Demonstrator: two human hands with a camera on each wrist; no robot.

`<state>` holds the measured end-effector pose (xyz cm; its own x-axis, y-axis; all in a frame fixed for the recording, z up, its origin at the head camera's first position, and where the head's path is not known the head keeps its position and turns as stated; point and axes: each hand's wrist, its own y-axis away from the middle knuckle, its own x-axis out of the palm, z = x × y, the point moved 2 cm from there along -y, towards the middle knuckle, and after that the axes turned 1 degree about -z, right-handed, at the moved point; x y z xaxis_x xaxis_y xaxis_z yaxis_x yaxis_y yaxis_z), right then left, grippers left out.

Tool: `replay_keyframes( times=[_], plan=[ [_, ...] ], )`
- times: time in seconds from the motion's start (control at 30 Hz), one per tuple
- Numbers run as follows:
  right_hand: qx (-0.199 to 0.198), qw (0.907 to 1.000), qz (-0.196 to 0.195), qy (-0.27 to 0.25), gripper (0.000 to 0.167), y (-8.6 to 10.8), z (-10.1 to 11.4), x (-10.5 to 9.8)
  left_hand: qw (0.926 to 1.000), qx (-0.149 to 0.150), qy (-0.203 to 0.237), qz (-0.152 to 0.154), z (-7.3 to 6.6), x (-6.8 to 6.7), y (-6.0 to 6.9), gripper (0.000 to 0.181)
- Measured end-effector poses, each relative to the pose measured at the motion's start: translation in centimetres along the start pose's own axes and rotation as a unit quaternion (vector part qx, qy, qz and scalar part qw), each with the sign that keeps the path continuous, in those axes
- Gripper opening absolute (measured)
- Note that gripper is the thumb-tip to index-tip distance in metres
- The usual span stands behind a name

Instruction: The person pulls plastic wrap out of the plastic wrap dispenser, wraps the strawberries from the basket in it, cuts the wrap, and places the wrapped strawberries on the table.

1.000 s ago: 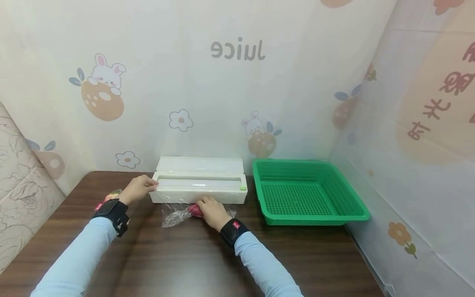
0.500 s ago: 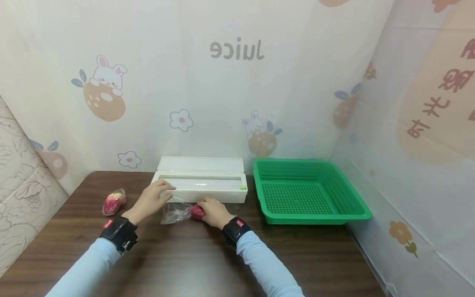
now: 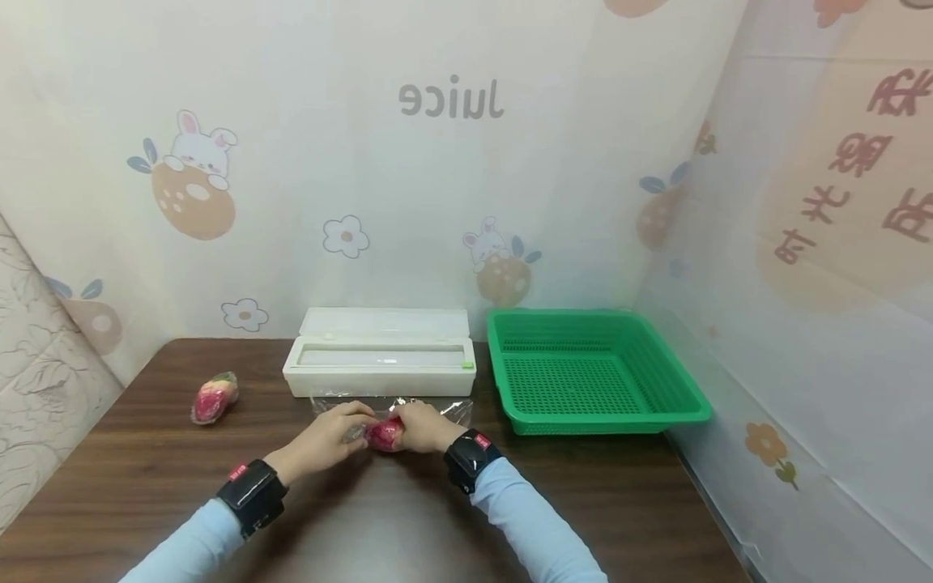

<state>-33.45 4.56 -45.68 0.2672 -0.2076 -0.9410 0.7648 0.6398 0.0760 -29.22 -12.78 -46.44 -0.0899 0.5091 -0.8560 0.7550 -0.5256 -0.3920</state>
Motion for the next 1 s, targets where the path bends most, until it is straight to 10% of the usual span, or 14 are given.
replay_keyframes(
  times=[0.23, 1.0],
  plan=[
    [0.002, 0.9994, 0.022, -0.028, 0.044, 0.6, -0.3, -0.1, 0.9995, 0.030, 0.003, 0.009, -1.0, 0.8, 0.1, 0.028],
    [0.042, 0.9919, 0.021, -0.118, 0.036, 1.1, -1.9, -0.4, 0.9996, -0.003, -0.028, 0.007, -1.6, 3.4, -0.2, 0.050]
  ],
)
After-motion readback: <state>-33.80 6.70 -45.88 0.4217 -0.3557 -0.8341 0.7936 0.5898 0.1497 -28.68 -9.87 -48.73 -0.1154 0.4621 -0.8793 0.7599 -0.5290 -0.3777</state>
